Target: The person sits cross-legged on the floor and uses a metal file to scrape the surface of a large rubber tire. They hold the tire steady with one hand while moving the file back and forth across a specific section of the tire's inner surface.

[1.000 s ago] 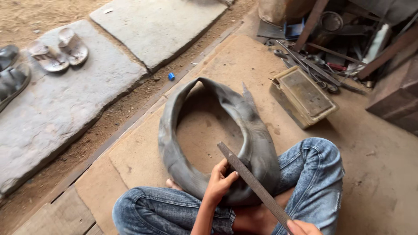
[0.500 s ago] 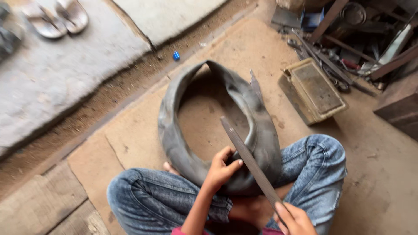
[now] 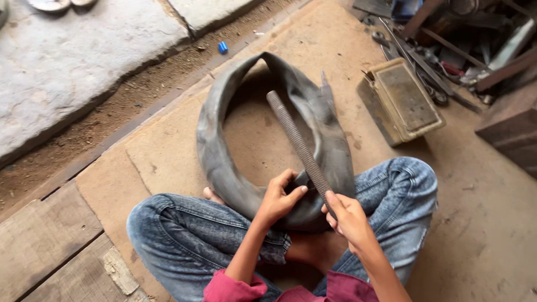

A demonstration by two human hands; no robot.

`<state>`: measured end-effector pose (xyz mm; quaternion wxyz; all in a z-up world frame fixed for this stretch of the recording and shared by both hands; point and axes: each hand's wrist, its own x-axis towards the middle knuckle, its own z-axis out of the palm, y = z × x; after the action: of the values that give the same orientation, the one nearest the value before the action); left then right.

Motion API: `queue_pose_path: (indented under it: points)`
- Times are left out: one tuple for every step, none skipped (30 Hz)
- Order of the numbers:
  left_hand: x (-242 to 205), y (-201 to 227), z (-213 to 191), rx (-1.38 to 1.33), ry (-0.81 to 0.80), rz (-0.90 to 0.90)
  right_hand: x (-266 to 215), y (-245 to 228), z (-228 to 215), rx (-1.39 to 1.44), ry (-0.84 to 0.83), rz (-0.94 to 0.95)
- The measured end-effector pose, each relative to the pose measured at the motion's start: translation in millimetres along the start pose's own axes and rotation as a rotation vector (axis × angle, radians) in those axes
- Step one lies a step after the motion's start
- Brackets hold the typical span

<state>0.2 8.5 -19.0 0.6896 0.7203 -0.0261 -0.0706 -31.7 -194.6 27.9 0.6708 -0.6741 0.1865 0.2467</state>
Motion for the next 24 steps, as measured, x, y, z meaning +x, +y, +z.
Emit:
queue_pose_path:
  points:
    - [-0.4, -1.9, 0.4, -0.037, -0.005, -0.002, -8.9, 3.2, -5.5, 0.016, 0.014, 0.015]
    - [-1.3, -4.2, 0.6, -0.074, -0.009, -0.005, -24.7, 11.1, -13.6, 0.032, 0.027, 0.030]
    - [-0.7, -7.2, 1.2, -0.114, -0.012, -0.007, -40.7, 21.0, -23.4, 0.044, 0.040, 0.045]
    - [2.3, -10.6, 0.4, -0.175, -0.024, -0.041, -55.7, 32.8, -34.2, 0.029, 0.046, 0.065]
    - [3.3, -14.5, 0.9, -0.237, -0.045, -0.082, -76.9, 48.3, -45.8, 0.019, 0.060, 0.093]
    - [4.1, -17.8, 2.9, -0.299, -0.065, -0.125, -94.1, 63.8, -56.5, 0.014, 0.070, 0.138]
    - [5.5, -19.6, 3.9, -0.315, -0.067, -0.129, -104.7, 78.2, -64.3, 0.019, 0.070, 0.179]
    - [4.8, -20.5, 4.9, -0.332, -0.070, -0.133, -113.0, 92.0, -69.3, 0.030, 0.064, 0.212]
    - [5.7, -20.8, 3.5, -0.345, -0.059, -0.132, -110.3, 102.9, -71.9, 0.040, 0.039, 0.227]
    - [8.8, -20.9, 2.8, -0.331, -0.058, -0.071, -104.2, 111.9, -70.0, 0.050, 0.010, 0.236]
    - [7.7, -21.7, 4.7, -0.320, -0.049, -0.018, -97.8, 116.9, -68.4, 0.050, -0.015, 0.247]
    - [4.8, -22.3, 5.6, -0.309, -0.041, 0.035, -98.1, 119.4, -63.2, 0.044, -0.021, 0.263]
    - [1.7, -22.2, 5.3, -0.281, -0.033, 0.032, -94.7, 116.1, -57.4, 0.035, -0.025, 0.274]
    - [-2.4, -21.3, 5.2, -0.253, -0.026, 0.029, -90.8, 108.8, -49.9, 0.014, -0.011, 0.291]
    - [0.5, -18.9, 2.8, -0.219, -0.019, 0.042, -75.1, 94.7, -41.9, -0.033, 0.006, 0.291]
    - [1.1, -15.8, 2.4, -0.179, -0.014, 0.032, -60.4, 79.3, -30.4, -0.079, 0.023, 0.292]
    - [-0.7, -12.8, 2.2, -0.137, -0.009, 0.018, -42.8, 60.8, -20.7, -0.070, 0.012, 0.231]
    - [-1.0, -10.4, 0.7, -0.096, -0.003, 0.004, -26.2, 42.2, -11.3, -0.061, 0.000, 0.170]
    - [-2.3, -9.6, 1.2, -0.116, -0.025, 0.005, -16.4, 26.5, -6.8, -0.052, -0.006, 0.128]
    - [-1.3, -9.2, -1.2, -0.135, -0.047, 0.006, -6.8, 12.8, -3.0, -0.043, -0.013, 0.087]
    - [-0.6, -7.8, -4.2, -0.150, -0.077, 0.006, -6.1, 4.7, 0.2, -0.025, -0.017, 0.046]
    - [-2.8, -6.2, -2.8, -0.156, -0.077, -0.003, -17.8, 4.1, -1.8, -0.021, -0.005, 0.043]
    - [-3.7, -4.6, -2.5, -0.158, -0.076, -0.006, -32.6, 8.8, -5.8, -0.016, 0.005, 0.034]
    - [-1.4, -4.2, -3.9, -0.160, -0.076, -0.009, -44.2, 18.7, -9.7, -0.012, 0.015, 0.026]
